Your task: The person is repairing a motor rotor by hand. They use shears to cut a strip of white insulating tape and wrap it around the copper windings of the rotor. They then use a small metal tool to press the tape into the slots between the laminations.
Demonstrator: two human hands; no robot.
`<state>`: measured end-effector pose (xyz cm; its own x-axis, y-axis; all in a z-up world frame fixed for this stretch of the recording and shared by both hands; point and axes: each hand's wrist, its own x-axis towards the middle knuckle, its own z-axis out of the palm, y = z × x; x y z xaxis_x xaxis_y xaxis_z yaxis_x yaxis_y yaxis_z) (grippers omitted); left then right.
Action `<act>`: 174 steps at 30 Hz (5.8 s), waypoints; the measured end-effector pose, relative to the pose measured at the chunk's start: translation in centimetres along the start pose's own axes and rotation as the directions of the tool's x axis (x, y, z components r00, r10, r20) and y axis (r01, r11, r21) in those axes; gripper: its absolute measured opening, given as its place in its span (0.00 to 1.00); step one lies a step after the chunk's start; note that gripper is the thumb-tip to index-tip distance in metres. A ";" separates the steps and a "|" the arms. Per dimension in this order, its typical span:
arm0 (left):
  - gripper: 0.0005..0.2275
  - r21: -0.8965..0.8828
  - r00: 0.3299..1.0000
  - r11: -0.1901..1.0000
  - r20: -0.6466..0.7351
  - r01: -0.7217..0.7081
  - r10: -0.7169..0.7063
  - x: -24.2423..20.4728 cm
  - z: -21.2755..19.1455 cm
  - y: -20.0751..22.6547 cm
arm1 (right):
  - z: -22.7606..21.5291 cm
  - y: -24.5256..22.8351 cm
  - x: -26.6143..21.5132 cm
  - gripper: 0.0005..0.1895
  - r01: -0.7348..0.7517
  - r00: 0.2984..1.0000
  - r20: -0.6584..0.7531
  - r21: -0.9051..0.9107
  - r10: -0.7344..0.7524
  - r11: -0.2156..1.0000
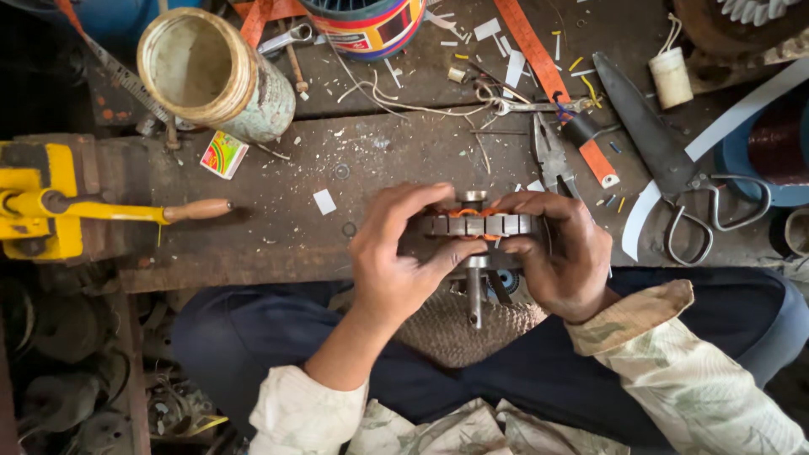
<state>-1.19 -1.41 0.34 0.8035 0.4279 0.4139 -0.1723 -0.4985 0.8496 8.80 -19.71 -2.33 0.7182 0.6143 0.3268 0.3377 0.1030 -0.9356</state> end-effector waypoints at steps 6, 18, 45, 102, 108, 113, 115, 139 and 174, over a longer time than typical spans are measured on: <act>0.19 0.293 0.927 0.923 -0.206 -0.248 0.314 -1.7 1.6 0.8 | 0.5 0.5 -0.6 0.17 0.034 0.999 -0.027 -0.037 -0.035 0.999; 0.14 0.230 0.958 0.970 -0.252 -0.080 0.139 -2.5 2.1 1.9 | 0.5 0.1 -0.7 0.18 0.055 0.998 -0.010 -0.113 -0.057 0.992; 0.03 0.279 0.930 0.898 -0.043 -0.339 0.365 -1.4 1.4 -1.0 | 0.3 -0.5 -0.2 0.16 0.084 0.996 0.021 -0.233 -0.081 0.969; 0.18 0.139 0.888 0.882 -0.032 -0.450 0.458 -2.0 2.9 -2.6 | 0.5 -2.3 -0.4 0.15 0.246 0.950 -0.025 -0.562 -0.313 0.790; 0.23 0.076 0.911 0.912 -0.051 -0.404 0.408 -2.4 2.5 -1.5 | 0.4 -3.4 -0.5 0.16 0.277 0.933 -0.011 -0.615 -0.360 0.738; 0.22 -0.029 0.950 0.954 -0.108 -0.298 0.293 -2.5 2.5 -1.8 | 0.4 -4.0 -0.4 0.14 0.250 0.942 -0.039 -0.583 -0.333 0.773; 0.22 -0.154 0.972 0.962 -0.102 -0.225 0.211 -2.6 2.7 -2.2 | 0.1 -4.2 -0.5 0.13 0.238 0.943 -0.061 -0.567 -0.328 0.789; 0.20 -0.185 0.955 0.976 -0.291 -0.115 0.057 -3.6 3.1 -2.1 | -11.7 -4.6 -1.9 0.08 -0.017 0.931 -0.247 -0.766 -0.269 0.643; 0.06 -0.045 0.993 0.993 -0.032 -0.111 0.110 -6.4 15.2 4.5 | -14.4 -5.1 -6.3 0.49 -0.405 0.845 -0.293 0.196 0.448 0.893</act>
<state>1.58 -17.88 -3.46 0.7612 0.3940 0.5151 -0.2862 -0.5087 0.8120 11.30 -35.42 2.32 0.9363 0.3356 -0.1039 -0.1089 -0.0039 -0.9940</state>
